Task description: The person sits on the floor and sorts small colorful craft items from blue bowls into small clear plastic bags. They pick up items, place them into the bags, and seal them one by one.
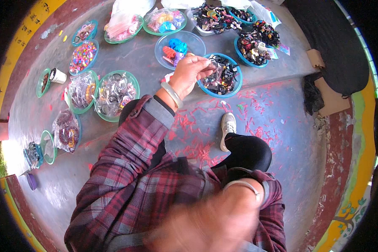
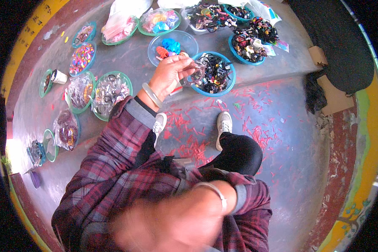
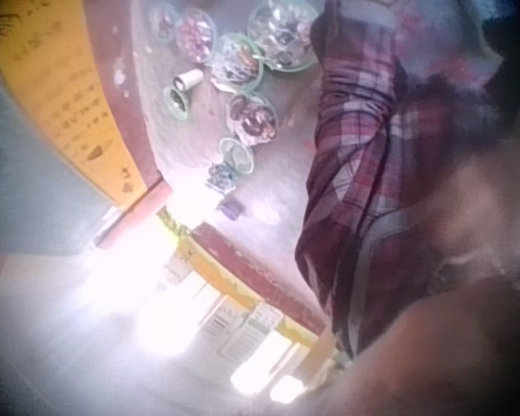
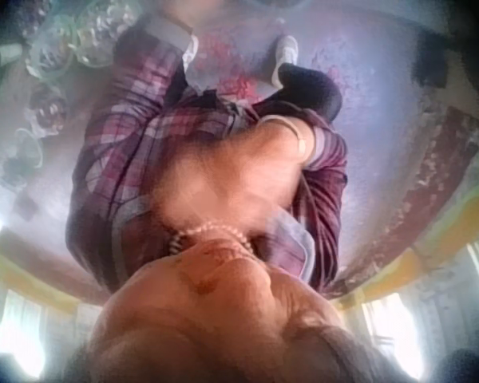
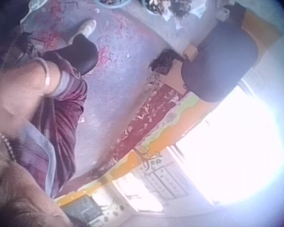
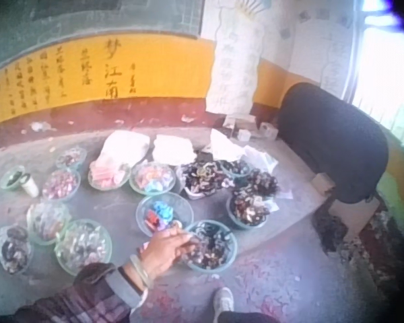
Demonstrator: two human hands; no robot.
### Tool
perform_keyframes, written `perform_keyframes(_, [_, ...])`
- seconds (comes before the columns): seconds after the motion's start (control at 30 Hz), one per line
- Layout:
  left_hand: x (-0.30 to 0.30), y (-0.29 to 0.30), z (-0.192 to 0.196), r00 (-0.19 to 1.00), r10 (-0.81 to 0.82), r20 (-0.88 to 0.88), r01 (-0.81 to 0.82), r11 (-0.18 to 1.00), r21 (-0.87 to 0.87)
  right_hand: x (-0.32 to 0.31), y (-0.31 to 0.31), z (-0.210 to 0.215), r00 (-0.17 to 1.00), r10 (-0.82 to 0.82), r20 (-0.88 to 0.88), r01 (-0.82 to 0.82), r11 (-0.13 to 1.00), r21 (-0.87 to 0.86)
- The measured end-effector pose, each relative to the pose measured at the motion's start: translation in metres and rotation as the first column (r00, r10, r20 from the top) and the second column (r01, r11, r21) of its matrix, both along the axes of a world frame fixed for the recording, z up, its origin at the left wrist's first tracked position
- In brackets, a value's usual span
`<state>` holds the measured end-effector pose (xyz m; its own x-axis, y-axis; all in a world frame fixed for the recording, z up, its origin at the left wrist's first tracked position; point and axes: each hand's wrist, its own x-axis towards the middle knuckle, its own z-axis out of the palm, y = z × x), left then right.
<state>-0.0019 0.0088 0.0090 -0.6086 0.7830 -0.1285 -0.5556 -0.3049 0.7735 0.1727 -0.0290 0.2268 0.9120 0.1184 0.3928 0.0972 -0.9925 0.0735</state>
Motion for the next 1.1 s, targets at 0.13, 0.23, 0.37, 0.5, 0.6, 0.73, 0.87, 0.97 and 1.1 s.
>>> perform_keyframes(0.13, [-0.013,-0.026,-0.014,0.999,0.033,0.011,-0.033,0.999,0.025,-0.01,0.023,-0.077,-0.962,0.243,-0.123,-0.266,-0.745,0.612])
perform_keyframes(0.23, [-0.008,-0.021,-0.012,0.995,0.096,0.0,-0.095,0.995,0.033,-0.012,0.075,-0.091,-0.996,0.046,0.07,0.043,-0.435,0.899])
perform_keyframes(0.37, [-0.006,-0.019,-0.004,0.997,0.047,-0.056,-0.049,0.998,-0.036,-0.032,0.121,-0.111,-0.958,0.269,0.095,0.101,0.007,0.995])
perform_keyframes(0.5, [-0.002,-0.016,0.001,1.0,0.005,-0.01,-0.005,1.0,-0.029,-0.039,0.177,-0.181,-0.931,0.29,-0.222,-0.142,0.274,0.951])
perform_keyframes(0.6, [0.002,-0.021,0.007,1.0,0.025,0.011,-0.025,0.999,-0.023,-0.046,0.172,-0.184,-0.939,0.162,-0.305,-0.239,0.331,0.913])
perform_keyframes(0.73, [0.005,-0.022,0.01,1.0,0.004,0.0,-0.004,1.0,-0.017,-0.054,0.163,-0.193,-0.961,0.101,-0.256,-0.208,0.345,0.915])
perform_keyframes(0.87, [0.01,-0.02,0.013,0.999,-0.028,-0.043,0.026,0.999,-0.041,-0.057,0.153,-0.193,-0.971,0.088,-0.224,-0.17,0.411,0.896])
perform_keyframes(0.97, [0.014,-0.018,0.014,0.996,-0.039,-0.086,0.035,0.998,-0.052,-0.058,0.151,-0.197,-0.974,0.117,-0.195,-0.129,0.422,0.897])
perform_keyframes(1.1, [0.016,-0.017,0.012,0.992,-0.043,-0.121,0.039,0.998,-0.042,-0.056,0.146,-0.192,-0.969,0.194,-0.154,-0.08,0.345,0.935])
